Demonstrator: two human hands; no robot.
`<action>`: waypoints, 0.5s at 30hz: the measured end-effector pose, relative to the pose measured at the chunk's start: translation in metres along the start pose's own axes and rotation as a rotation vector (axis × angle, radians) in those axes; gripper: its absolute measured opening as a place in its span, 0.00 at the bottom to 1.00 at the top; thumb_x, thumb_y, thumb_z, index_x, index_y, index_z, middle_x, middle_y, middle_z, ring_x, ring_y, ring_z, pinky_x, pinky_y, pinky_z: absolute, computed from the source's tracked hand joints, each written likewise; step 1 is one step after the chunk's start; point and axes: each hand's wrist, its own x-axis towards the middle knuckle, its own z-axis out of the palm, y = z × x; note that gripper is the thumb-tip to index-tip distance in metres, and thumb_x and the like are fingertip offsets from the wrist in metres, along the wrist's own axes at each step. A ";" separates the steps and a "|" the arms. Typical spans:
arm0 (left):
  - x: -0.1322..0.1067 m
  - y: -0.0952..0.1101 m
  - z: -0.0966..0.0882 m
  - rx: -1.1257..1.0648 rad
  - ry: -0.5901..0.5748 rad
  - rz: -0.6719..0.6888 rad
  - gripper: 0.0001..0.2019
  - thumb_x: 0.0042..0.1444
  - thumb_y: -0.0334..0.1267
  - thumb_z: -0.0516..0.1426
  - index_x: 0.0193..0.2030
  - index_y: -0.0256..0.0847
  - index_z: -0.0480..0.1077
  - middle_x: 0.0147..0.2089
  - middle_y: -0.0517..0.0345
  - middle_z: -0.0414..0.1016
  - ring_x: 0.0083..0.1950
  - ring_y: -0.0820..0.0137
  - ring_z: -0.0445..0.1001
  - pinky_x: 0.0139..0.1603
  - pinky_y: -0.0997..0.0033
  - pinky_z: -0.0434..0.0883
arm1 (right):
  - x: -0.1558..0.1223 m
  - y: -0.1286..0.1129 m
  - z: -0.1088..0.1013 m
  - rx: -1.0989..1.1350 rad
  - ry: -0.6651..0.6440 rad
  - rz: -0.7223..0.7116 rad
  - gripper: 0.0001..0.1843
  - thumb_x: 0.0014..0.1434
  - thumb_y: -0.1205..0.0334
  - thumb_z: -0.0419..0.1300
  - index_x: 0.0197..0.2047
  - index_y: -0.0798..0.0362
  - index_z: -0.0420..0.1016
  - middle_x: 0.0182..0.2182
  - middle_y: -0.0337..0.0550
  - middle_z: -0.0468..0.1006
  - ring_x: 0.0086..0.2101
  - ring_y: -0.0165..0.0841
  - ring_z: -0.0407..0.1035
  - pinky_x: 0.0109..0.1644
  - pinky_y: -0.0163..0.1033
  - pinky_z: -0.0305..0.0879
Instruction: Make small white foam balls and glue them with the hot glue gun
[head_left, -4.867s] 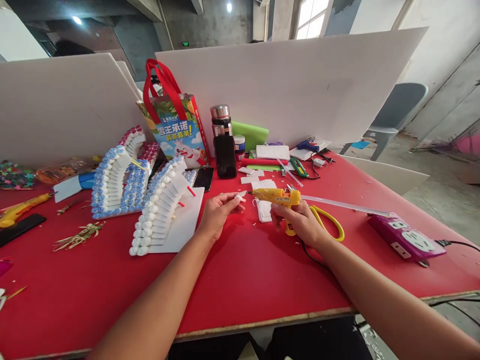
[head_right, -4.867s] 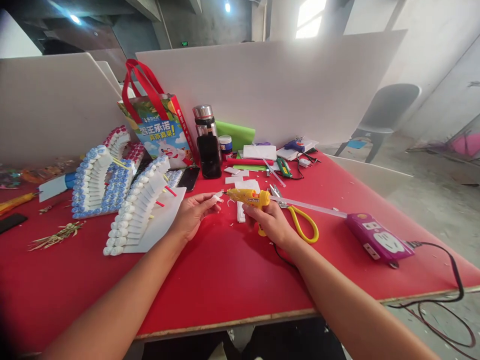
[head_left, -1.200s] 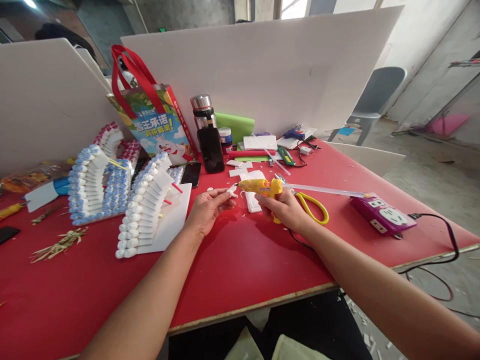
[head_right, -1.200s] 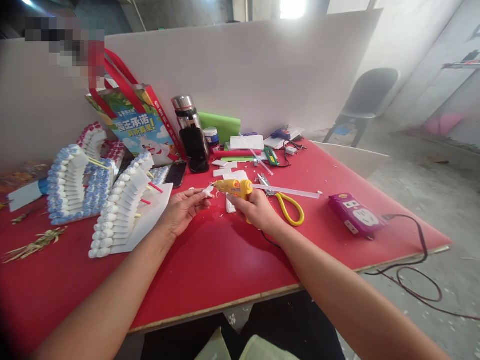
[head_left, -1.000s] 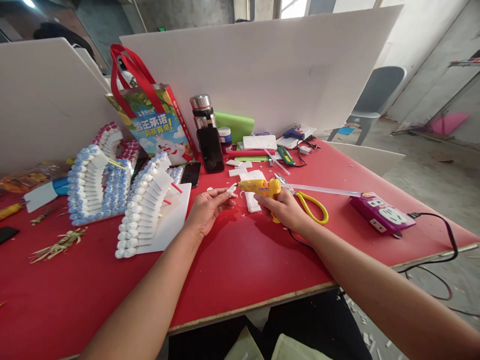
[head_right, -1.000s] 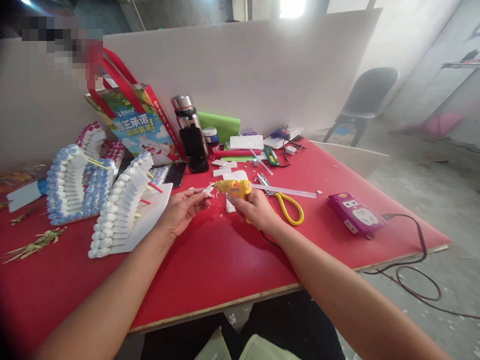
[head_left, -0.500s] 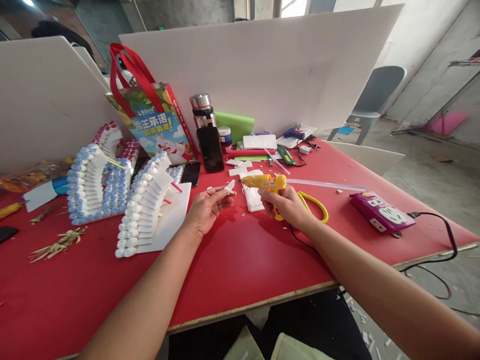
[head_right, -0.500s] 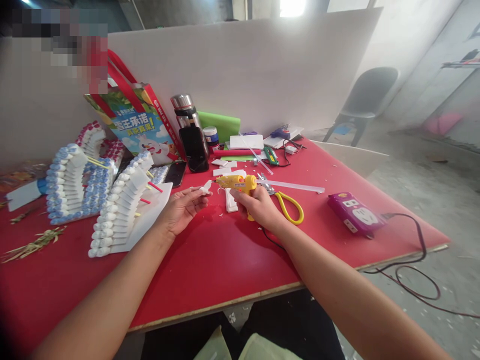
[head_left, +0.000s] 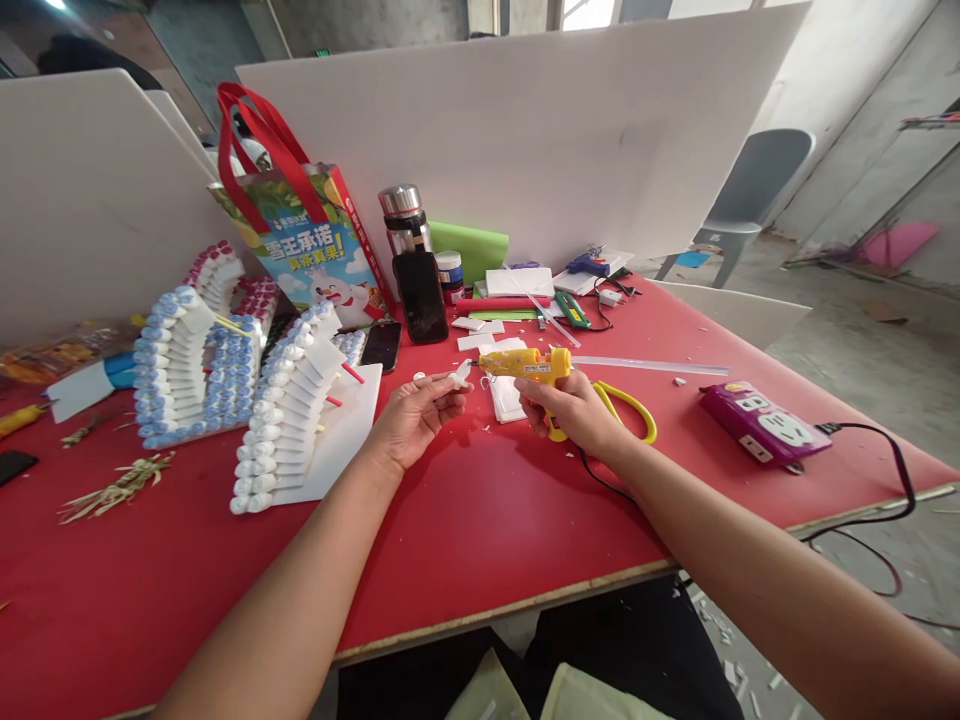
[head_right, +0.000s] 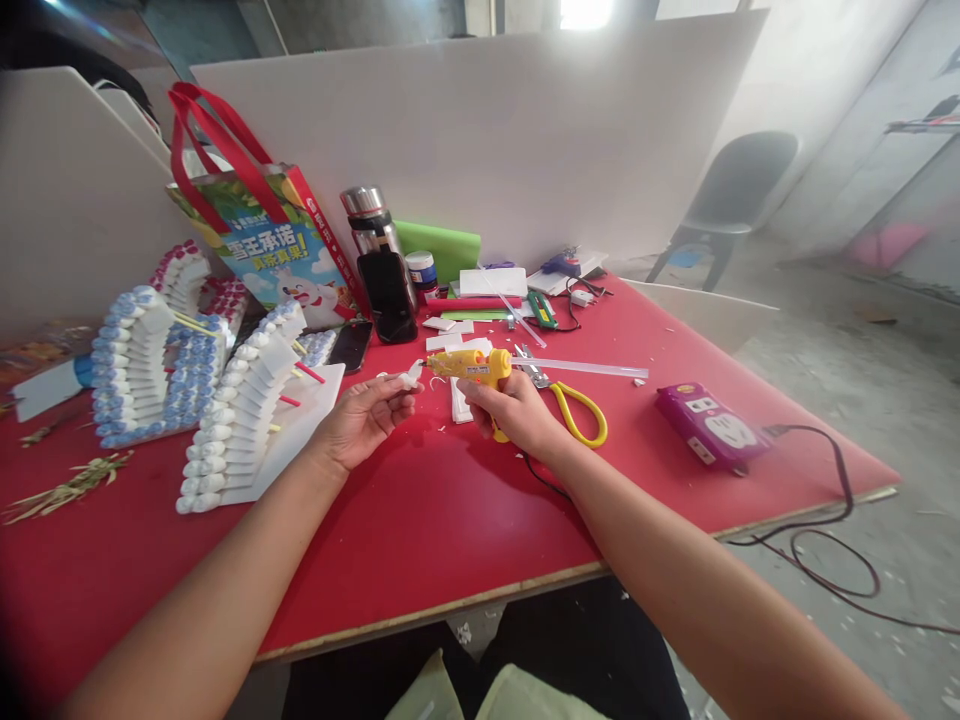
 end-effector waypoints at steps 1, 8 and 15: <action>0.000 0.000 0.000 0.002 -0.002 -0.001 0.07 0.49 0.32 0.68 0.35 0.32 0.80 0.38 0.48 0.82 0.32 0.74 0.78 0.37 0.78 0.77 | 0.000 -0.001 0.000 -0.001 -0.004 0.003 0.25 0.64 0.48 0.56 0.20 0.53 0.66 0.16 0.38 0.68 0.19 0.28 0.62 0.28 0.36 0.59; 0.002 -0.002 -0.003 0.001 -0.006 0.016 0.10 0.49 0.33 0.68 0.38 0.32 0.80 0.38 0.50 0.82 0.34 0.74 0.78 0.38 0.77 0.77 | -0.003 -0.008 0.001 -0.032 -0.067 0.049 0.27 0.65 0.48 0.56 0.18 0.54 0.64 0.14 0.38 0.66 0.19 0.27 0.59 0.26 0.35 0.56; 0.002 -0.002 -0.003 0.017 -0.008 0.009 0.10 0.49 0.33 0.69 0.38 0.32 0.80 0.38 0.50 0.82 0.33 0.75 0.78 0.38 0.78 0.77 | -0.002 -0.004 0.002 -0.066 -0.063 0.055 0.29 0.65 0.47 0.56 0.17 0.54 0.64 0.14 0.39 0.66 0.18 0.27 0.59 0.25 0.35 0.56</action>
